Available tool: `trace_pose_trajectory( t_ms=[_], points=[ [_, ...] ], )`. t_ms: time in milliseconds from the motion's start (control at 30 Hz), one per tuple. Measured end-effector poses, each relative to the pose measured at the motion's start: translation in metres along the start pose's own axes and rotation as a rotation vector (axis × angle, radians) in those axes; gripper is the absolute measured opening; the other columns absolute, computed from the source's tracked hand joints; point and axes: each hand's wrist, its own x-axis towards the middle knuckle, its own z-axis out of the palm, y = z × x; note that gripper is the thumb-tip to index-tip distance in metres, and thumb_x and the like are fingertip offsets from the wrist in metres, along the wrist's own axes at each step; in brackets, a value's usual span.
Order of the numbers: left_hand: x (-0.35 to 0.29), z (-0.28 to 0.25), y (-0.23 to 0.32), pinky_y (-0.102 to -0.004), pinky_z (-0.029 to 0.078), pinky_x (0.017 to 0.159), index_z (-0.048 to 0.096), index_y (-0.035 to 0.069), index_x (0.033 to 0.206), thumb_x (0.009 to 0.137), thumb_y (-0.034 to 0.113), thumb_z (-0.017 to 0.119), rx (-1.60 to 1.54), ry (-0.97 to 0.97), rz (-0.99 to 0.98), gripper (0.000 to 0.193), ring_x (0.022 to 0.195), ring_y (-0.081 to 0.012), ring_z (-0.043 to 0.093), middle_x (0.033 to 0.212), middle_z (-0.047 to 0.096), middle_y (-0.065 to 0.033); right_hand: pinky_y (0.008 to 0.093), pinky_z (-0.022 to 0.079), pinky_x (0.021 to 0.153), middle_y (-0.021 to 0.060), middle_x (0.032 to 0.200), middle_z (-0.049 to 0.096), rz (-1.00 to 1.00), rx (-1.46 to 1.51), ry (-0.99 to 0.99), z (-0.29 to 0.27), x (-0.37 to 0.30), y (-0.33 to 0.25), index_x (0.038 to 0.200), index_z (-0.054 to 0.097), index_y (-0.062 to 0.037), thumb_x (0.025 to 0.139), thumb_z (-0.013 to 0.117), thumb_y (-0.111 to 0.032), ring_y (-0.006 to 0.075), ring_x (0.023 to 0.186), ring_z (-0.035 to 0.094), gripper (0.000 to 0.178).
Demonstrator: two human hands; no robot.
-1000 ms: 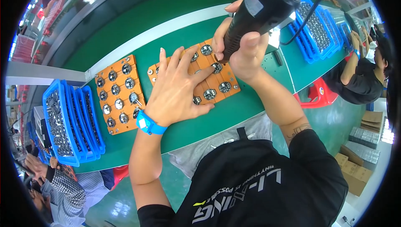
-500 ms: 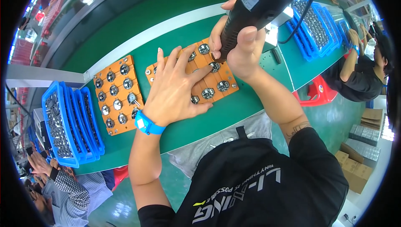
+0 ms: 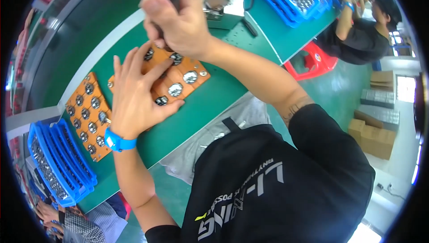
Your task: The person screws electronic components onto a printed circuit board using an electric screwdriver.
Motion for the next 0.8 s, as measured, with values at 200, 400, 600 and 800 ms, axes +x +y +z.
trace_pose_trajectory(
  t_ms=[200, 400, 600, 800],
  points=[
    [0.006, 0.002, 0.005, -0.0712, 0.022, 0.118, 0.072, 0.015, 0.129, 0.055, 0.042, 0.089, 0.005, -0.014, 0.012, 0.080, 0.136, -0.0415, 0.047, 0.146, 0.049, -0.0206, 0.0223, 0.040, 0.044, -0.0024, 0.067, 0.056, -0.017, -0.108, 0.015, -0.007, -0.001, 0.000, 0.108, 0.056, -0.0046, 0.096, 0.077, -0.028, 0.0040, 0.051, 0.053, 0.034],
    [0.001, 0.007, 0.007, -0.0715, 0.022, 0.119, 0.075, 0.015, 0.126, 0.055, 0.042, 0.089, -0.037, -0.007, -0.012, 0.077, 0.140, -0.0461, 0.043, 0.153, 0.047, -0.0216, 0.0262, 0.043, 0.045, 0.0089, 0.063, 0.058, -0.073, -0.276, 0.085, -0.013, -0.005, -0.025, 0.121, 0.057, -0.0005, 0.104, 0.041, -0.068, 0.0137, 0.046, 0.052, 0.071],
    [-0.003, 0.002, 0.006, -0.0723, 0.022, 0.119, 0.074, 0.017, 0.125, 0.058, 0.039, 0.090, -0.077, -0.001, -0.041, 0.072, 0.140, -0.0482, 0.042, 0.153, 0.044, -0.0217, 0.0293, 0.041, 0.043, 0.0063, 0.056, 0.048, -0.462, 0.527, -0.076, -0.056, 0.042, -0.072, 0.135, 0.047, -0.0094, 0.107, 0.021, -0.069, 0.0165, 0.041, 0.045, 0.070],
    [0.001, 0.002, 0.001, -0.0751, 0.022, 0.117, 0.075, 0.014, 0.123, 0.051, 0.034, 0.092, -0.104, 0.002, -0.042, 0.076, 0.140, -0.0455, 0.043, 0.153, 0.045, -0.0216, 0.0289, 0.038, 0.039, 0.0056, 0.054, 0.047, -0.264, -0.357, 0.533, -0.042, 0.034, -0.069, 0.127, 0.049, -0.0057, 0.108, 0.030, -0.066, 0.0164, 0.039, 0.044, 0.066]
  ],
)
